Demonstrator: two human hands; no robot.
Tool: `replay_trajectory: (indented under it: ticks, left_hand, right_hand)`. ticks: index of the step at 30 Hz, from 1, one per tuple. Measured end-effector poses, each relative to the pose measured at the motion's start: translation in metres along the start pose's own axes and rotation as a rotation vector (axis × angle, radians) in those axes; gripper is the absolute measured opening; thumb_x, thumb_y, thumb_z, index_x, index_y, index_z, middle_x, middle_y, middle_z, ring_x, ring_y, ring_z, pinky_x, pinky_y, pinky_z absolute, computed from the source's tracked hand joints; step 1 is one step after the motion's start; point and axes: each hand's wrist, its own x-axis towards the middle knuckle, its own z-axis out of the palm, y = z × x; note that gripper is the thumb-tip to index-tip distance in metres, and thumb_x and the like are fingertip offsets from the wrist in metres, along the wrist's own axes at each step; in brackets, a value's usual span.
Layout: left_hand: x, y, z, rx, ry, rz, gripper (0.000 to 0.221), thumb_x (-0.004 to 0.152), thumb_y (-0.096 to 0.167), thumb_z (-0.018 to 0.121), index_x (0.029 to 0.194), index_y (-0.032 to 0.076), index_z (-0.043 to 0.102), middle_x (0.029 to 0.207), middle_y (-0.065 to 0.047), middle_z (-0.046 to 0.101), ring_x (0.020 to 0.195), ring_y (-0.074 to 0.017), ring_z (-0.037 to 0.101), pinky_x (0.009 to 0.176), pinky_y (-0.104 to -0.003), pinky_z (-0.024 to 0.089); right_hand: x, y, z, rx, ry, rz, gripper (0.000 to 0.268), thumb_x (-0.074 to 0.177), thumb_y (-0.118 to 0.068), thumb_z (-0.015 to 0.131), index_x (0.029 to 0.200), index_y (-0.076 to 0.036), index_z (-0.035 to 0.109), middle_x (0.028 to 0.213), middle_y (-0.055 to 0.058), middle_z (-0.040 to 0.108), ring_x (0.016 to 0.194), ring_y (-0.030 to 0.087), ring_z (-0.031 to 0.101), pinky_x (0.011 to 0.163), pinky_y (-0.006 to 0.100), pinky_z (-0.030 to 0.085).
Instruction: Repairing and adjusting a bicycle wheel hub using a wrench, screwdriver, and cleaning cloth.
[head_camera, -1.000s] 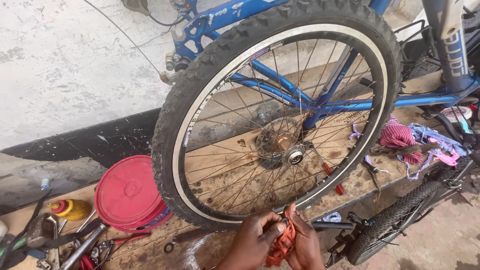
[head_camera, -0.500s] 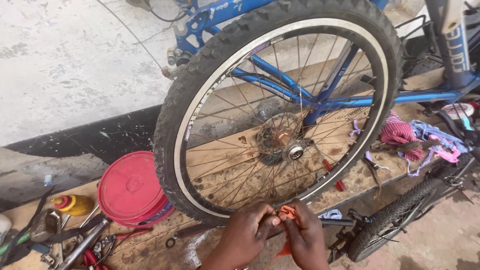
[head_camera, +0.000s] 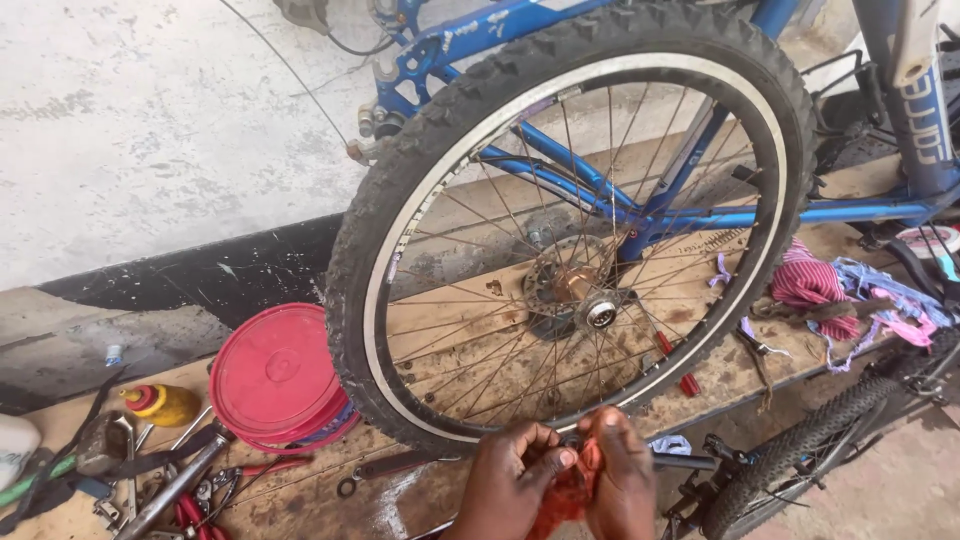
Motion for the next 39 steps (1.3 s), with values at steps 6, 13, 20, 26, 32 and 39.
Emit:
replay_trajectory:
  ticks: [6, 13, 20, 26, 32, 39]
  left_hand:
    - [0.009, -0.008, -0.002, 0.331, 0.089, 0.246, 0.011, 0.082, 0.008, 0.060, 0.093, 0.009, 0.064, 0.080, -0.014, 0.071, 0.068, -0.0354, 0.068, 0.058, -0.048, 0.048]
    - [0.000, -0.010, -0.001, 0.051, -0.021, 0.055, 0.016, 0.086, 0.010, 0.072, 0.074, 0.011, 0.061, 0.074, -0.002, 0.060, 0.068, -0.0144, 0.054, 0.060, -0.032, 0.042]
    - [-0.004, 0.012, -0.009, -0.190, 0.031, -0.056, 0.012, 0.086, 0.011, 0.077, 0.077, 0.011, 0.070, 0.068, -0.001, 0.069, 0.055, -0.0098, 0.055, 0.051, -0.027, 0.046]
    - [-0.002, -0.010, -0.012, -0.241, 0.087, -0.178, 0.008, 0.086, 0.011, 0.074, 0.079, 0.010, 0.071, 0.075, -0.003, 0.071, 0.069, -0.0138, 0.062, 0.064, -0.030, 0.053]
    - [-0.028, -0.056, -0.045, -0.228, 0.238, -0.257, 0.013, 0.083, 0.024, 0.075, 0.078, 0.012, 0.073, 0.065, 0.002, 0.065, 0.060, -0.0093, 0.057, 0.061, -0.027, 0.045]
    - [-0.099, -0.199, -0.093, 0.462, 0.634, -0.467, 0.017, 0.081, 0.029, 0.062, 0.091, 0.020, 0.073, 0.090, -0.003, 0.076, 0.079, -0.0281, 0.071, 0.070, -0.043, 0.051]
  right_hand:
    - [-0.020, -0.028, 0.025, -0.863, -0.306, -0.381, 0.034, 0.091, -0.023, 0.054, 0.112, -0.009, 0.076, 0.102, 0.004, 0.063, 0.099, 0.019, 0.059, 0.082, 0.032, 0.054]
    - [-0.005, 0.000, -0.004, -0.198, -0.393, -0.369, 0.018, 0.092, 0.005, 0.056, 0.100, 0.006, 0.072, 0.086, 0.015, 0.057, 0.036, 0.015, 0.053, 0.024, 0.025, 0.054]
    - [0.008, 0.000, -0.018, -0.438, -0.034, -0.233, 0.015, 0.089, -0.006, 0.063, 0.089, 0.003, 0.074, 0.079, 0.014, 0.071, 0.071, 0.024, 0.063, 0.063, 0.036, 0.055]
    - [-0.003, -0.014, 0.004, -0.657, -0.290, -0.359, 0.017, 0.089, -0.013, 0.061, 0.087, -0.005, 0.076, 0.078, 0.006, 0.069, 0.068, 0.018, 0.062, 0.061, 0.032, 0.049]
    - [0.016, 0.018, -0.055, -0.998, -0.264, -0.167, 0.012, 0.083, -0.012, 0.070, 0.080, -0.005, 0.080, 0.075, 0.006, 0.078, 0.067, 0.015, 0.068, 0.062, 0.027, 0.051]
    - [0.010, 0.035, -0.125, -0.687, 0.385, -0.009, 0.005, 0.088, -0.007, 0.070, 0.086, -0.003, 0.073, 0.075, 0.008, 0.066, 0.057, 0.013, 0.053, 0.046, 0.026, 0.039]
